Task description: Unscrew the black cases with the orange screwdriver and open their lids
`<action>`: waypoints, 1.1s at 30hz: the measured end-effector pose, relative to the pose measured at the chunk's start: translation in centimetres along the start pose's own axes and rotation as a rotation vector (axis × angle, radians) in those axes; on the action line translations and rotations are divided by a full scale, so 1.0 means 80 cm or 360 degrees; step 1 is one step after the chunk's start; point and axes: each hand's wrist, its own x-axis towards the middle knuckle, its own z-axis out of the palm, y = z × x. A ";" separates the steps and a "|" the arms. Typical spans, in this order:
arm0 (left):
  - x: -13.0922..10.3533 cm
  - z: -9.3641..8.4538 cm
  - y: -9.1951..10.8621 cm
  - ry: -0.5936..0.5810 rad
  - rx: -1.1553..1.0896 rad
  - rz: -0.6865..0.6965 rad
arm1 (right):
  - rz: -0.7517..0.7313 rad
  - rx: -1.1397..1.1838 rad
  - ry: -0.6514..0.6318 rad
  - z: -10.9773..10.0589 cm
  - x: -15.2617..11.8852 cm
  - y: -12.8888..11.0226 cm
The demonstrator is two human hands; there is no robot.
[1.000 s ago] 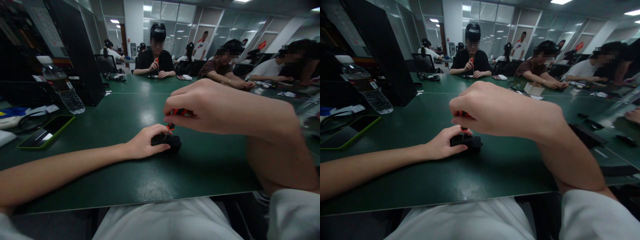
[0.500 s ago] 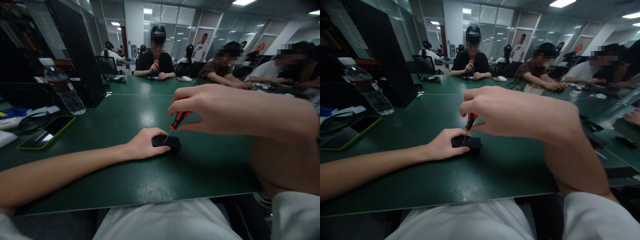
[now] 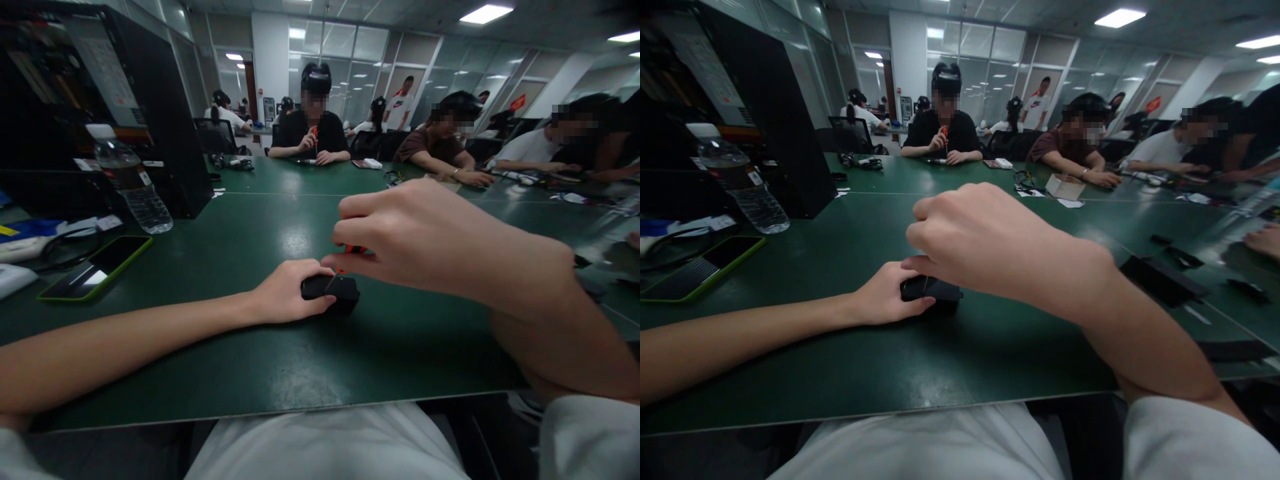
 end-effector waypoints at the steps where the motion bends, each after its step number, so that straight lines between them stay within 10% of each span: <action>1: 0.000 0.000 0.001 -0.0003 -0.0004 0.0002 | 0.0026 -0.0044 0.0046 0.002 -0.005 -0.002; 10: -0.002 0.001 0.004 -0.0001 0.0056 0.0012 | 0.0187 -0.0312 0.0264 0.046 -0.051 -0.006; 18: 0.002 0.009 0.015 0.0069 0.0059 -0.0022 | 0.0544 0.0205 0.0350 0.123 -0.084 0.064; 33: 0.009 0.012 0.017 0.0019 0.0071 -0.0217 | 0.0474 0.0086 0.0467 0.130 -0.098 0.086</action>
